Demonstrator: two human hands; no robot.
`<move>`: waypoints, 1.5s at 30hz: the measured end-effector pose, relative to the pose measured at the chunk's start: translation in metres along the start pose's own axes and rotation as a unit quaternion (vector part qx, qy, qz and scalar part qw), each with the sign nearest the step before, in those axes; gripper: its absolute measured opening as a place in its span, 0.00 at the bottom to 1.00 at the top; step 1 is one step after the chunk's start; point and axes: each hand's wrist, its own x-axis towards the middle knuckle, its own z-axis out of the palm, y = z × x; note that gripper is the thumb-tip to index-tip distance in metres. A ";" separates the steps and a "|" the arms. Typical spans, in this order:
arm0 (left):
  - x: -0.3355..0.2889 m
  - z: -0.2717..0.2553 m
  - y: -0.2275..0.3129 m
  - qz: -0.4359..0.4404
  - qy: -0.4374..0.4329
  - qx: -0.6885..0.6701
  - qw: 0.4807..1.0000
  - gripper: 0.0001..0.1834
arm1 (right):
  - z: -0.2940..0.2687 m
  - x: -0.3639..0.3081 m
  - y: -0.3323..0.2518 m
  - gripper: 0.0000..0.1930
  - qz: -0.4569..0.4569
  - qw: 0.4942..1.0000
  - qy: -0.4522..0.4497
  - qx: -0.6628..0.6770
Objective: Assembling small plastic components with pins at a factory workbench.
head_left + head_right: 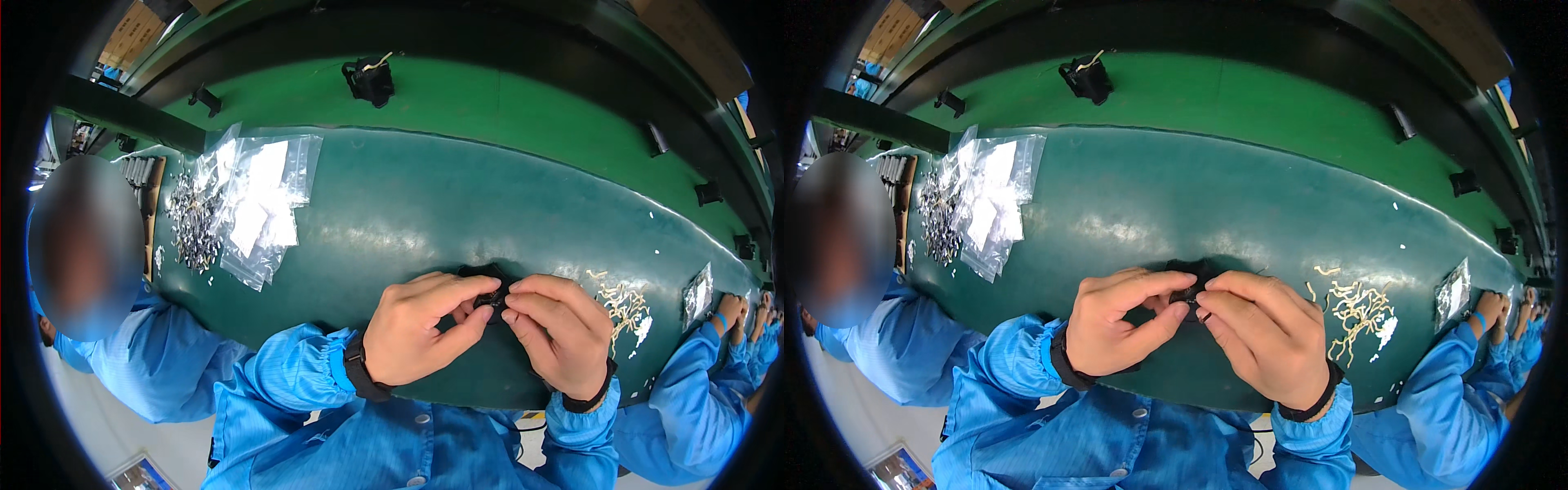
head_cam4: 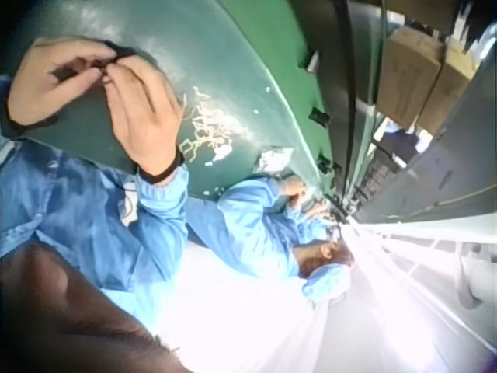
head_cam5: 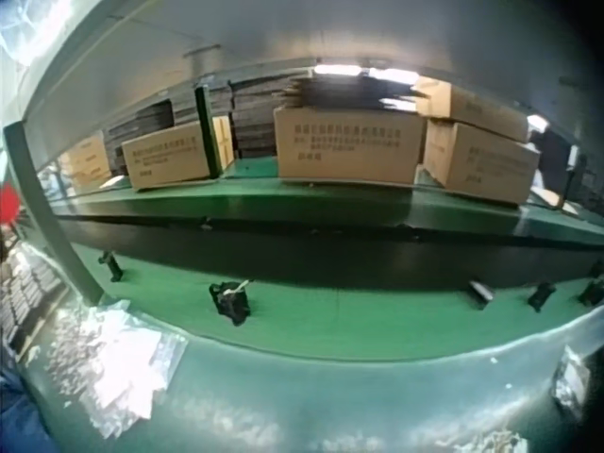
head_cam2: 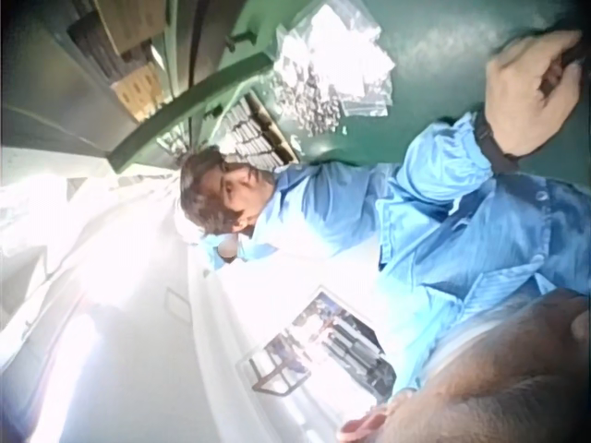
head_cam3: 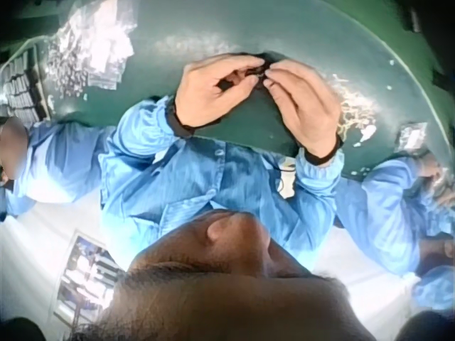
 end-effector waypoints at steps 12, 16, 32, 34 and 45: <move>0.003 0.001 -0.002 0.014 0.028 0.032 0.999 0.16 | 0.009 0.000 -0.003 0.12 0.019 1.000 0.018 0.015; 0.002 0.002 -0.003 0.021 0.037 0.033 0.999 0.16 | 0.012 -0.001 -0.005 0.12 0.005 1.000 0.020 -0.008; -0.002 0.002 -0.002 -0.023 0.032 0.011 0.999 0.18 | 0.013 -0.006 -0.009 0.13 -0.024 0.997 -0.006 -0.074; -0.004 0.003 -0.001 -0.034 0.028 0.008 0.999 0.18 | 0.012 -0.008 -0.008 0.13 -0.026 0.997 -0.013 -0.074; -0.002 0.002 0.000 -0.038 0.036 -0.001 0.999 0.18 | 0.016 -0.007 -0.005 0.14 -0.038 0.997 0.003 -0.067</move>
